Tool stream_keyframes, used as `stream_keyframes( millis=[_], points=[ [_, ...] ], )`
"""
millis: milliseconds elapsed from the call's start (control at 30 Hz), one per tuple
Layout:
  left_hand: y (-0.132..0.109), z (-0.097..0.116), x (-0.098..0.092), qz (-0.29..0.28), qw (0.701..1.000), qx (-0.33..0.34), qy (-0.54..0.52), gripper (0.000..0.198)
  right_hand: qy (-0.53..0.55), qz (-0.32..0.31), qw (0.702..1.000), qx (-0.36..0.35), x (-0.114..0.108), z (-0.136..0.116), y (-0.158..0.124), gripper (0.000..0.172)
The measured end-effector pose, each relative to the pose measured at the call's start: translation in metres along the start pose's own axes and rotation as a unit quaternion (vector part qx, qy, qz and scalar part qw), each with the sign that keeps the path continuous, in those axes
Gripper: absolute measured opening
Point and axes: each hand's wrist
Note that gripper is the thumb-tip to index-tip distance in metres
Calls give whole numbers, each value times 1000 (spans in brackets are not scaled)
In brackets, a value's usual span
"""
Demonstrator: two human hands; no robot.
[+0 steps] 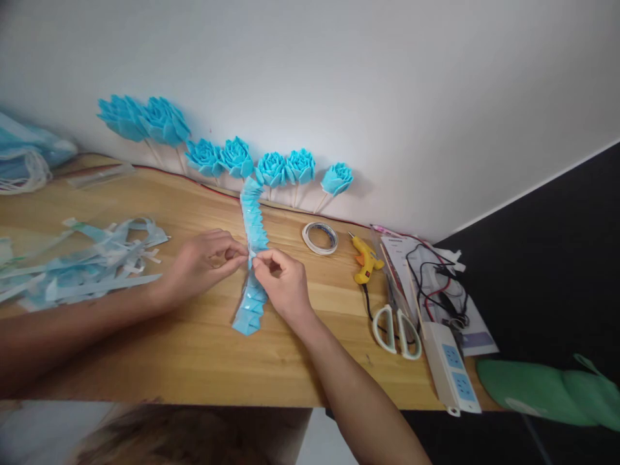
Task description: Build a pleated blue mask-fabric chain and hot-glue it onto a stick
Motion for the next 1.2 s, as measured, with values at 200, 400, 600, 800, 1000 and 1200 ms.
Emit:
stream_keyframes(
  millis=[200, 400, 600, 800, 1000, 1200],
  points=[
    [-1, 2, 0, -2, 1000, 18, -10, 13, -47, -1, 998, -50, 1, -1, -1, 13],
    [-2, 3, 0, -3, 1000, 21, -18, 12, -87, -12, 992, -89, 3, 1, -3, 14],
    [-2, 4, 1, -7, 999, 12, -36, 13, -97, -15, 990, -98, 3, 1, -3, 14],
    [-1, 4, -1, -16, 998, 8, -59, 17, -93, -17, 991, -93, 2, 1, -3, 14],
    [-1, 4, -1, -18, 998, 6, -61, 16, -92, -17, 992, -86, 1, 3, -2, 14],
    [1, 1, -2, -67, 987, -73, -124, 24, -45, -19, 997, -55, 2, 1, -1, 12]
  ],
)
Point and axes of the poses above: each hand's wrist, its own y-axis towards the middle knuckle, its own x-axis out of the palm, z = x × y, and after that the axes turned 14 degrees about y, right-handed
